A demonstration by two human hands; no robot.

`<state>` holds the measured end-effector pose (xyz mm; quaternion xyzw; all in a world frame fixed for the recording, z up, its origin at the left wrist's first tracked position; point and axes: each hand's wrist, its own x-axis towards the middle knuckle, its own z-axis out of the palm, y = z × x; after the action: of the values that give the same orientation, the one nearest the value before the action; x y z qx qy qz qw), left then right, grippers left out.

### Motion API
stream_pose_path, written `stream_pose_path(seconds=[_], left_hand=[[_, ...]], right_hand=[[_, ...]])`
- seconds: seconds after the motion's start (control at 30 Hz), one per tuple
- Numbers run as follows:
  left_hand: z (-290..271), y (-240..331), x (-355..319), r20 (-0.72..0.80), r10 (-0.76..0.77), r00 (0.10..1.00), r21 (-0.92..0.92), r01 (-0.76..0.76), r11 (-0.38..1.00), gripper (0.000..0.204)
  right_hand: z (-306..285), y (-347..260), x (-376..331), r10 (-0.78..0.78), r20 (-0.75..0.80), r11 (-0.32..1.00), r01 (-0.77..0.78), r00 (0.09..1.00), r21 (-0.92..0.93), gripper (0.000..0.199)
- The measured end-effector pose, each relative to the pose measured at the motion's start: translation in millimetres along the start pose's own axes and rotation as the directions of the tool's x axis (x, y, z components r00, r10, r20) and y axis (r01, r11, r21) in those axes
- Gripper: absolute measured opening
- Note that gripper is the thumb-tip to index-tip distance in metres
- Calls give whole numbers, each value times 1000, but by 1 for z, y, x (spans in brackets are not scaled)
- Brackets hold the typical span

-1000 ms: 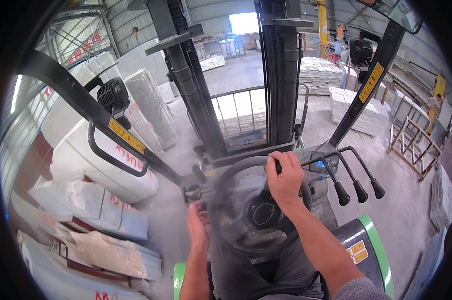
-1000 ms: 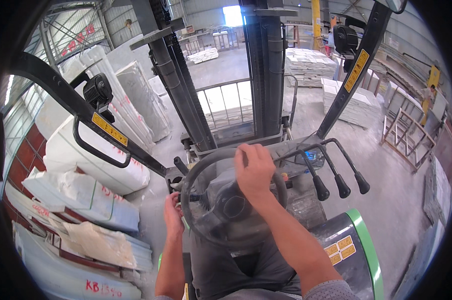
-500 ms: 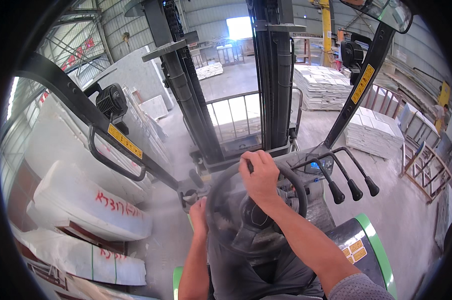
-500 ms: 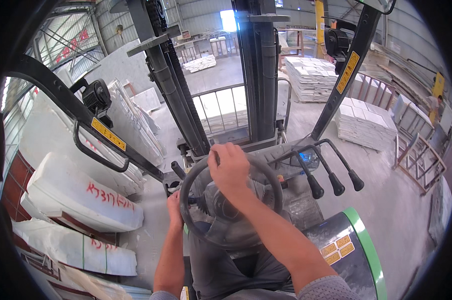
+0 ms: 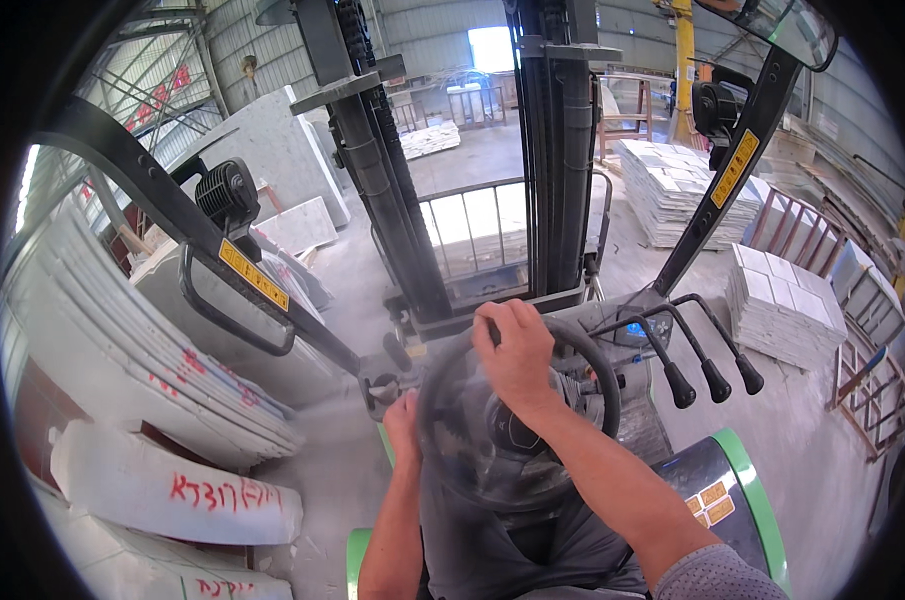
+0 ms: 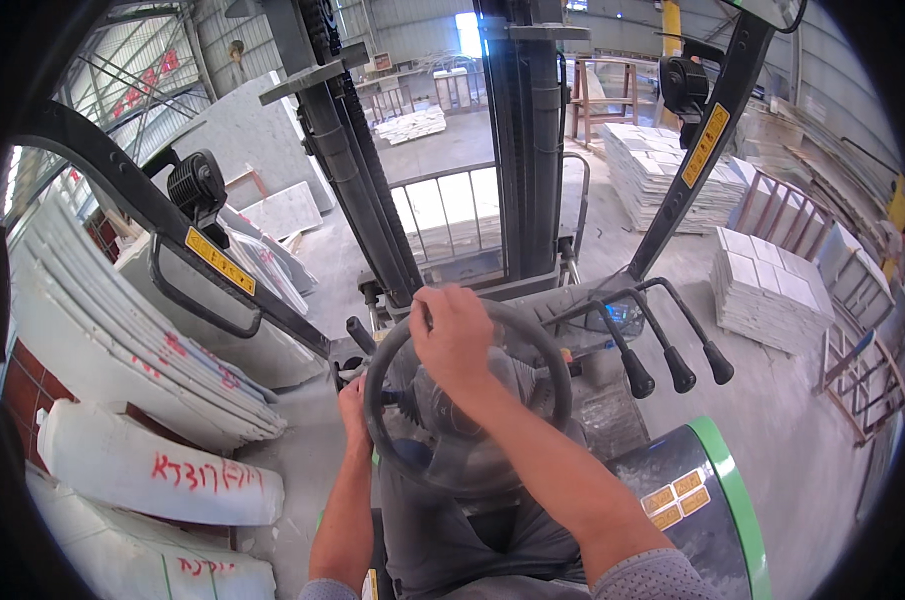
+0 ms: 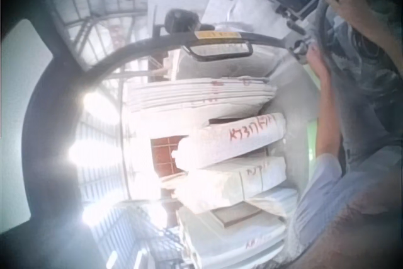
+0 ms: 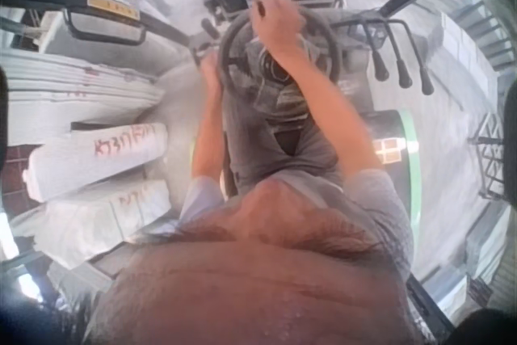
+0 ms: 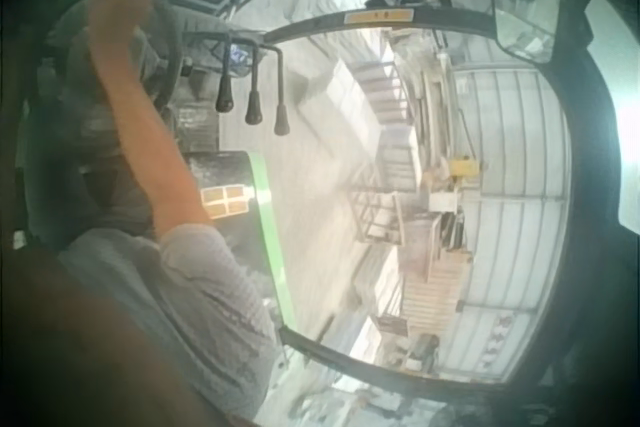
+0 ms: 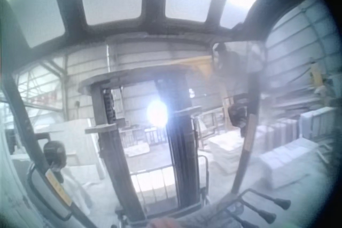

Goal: The person operates a forklift inside a warehouse, steering and maneuvering around stacks of wrapped materials. The operator navigates narrow aisles, turns, and adjusts position relative to stored goods and other workers.

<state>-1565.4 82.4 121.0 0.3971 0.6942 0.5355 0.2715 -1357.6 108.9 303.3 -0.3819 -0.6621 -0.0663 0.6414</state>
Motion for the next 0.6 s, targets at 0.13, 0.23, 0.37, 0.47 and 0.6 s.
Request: stream_pose_path(seconds=[0.13,0.23,0.37,0.47,0.6], left_hand=[[28,4,106,-12,24,1000,40,-23,999,43],[45,7,175,-13,54,998,63,-53,997,42],[82,26,253,-81,146,986,22,-145,989,41],[103,38,305,-83,177,981,9,-177,984,42],[127,50,387,-92,122,988,16,-121,992,44]], right_hand=[[98,38,33,-23,19,999,23,1000,22,15],[166,62,56,-63,26,996,61,998,67,14],[234,104,92,-119,80,990,112,990,87,16],[276,140,121,-143,80,986,135,986,98,17],[337,193,167,-167,103,984,160,981,74,18]])
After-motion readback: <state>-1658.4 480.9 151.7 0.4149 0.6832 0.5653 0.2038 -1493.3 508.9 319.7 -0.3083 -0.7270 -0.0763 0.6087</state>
